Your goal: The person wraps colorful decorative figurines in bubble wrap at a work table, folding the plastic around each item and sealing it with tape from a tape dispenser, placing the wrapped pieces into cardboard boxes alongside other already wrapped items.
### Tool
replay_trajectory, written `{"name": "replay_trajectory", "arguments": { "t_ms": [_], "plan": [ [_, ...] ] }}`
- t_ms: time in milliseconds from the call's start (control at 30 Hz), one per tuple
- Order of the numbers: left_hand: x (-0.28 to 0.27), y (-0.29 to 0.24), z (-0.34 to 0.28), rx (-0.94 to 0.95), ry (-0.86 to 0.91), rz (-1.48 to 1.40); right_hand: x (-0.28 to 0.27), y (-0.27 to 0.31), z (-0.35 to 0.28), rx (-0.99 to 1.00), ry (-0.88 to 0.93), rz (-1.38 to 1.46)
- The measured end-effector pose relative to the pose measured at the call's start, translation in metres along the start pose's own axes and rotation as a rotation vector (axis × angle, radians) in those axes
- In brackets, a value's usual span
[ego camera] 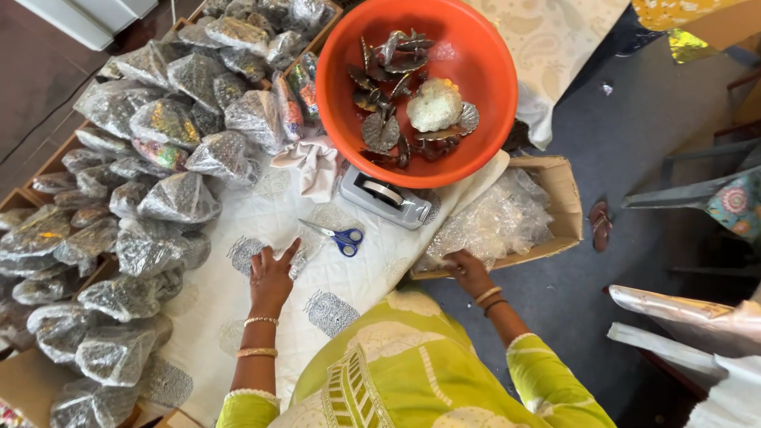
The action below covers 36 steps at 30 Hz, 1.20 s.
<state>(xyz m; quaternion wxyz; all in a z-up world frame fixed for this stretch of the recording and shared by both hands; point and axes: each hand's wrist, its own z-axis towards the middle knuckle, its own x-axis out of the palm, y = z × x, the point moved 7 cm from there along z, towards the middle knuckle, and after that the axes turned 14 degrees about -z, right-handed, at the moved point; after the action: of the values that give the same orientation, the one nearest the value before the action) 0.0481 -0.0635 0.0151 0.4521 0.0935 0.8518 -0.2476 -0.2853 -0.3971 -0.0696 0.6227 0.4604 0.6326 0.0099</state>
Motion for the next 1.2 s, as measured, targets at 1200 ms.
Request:
{"name": "replay_trajectory", "arguments": {
  "t_ms": [1200],
  "plan": [
    [0.007,0.026,0.002,0.092,-0.231,-0.307,0.037,0.241,0.054,-0.681,0.002,-0.169]
  ]
}}
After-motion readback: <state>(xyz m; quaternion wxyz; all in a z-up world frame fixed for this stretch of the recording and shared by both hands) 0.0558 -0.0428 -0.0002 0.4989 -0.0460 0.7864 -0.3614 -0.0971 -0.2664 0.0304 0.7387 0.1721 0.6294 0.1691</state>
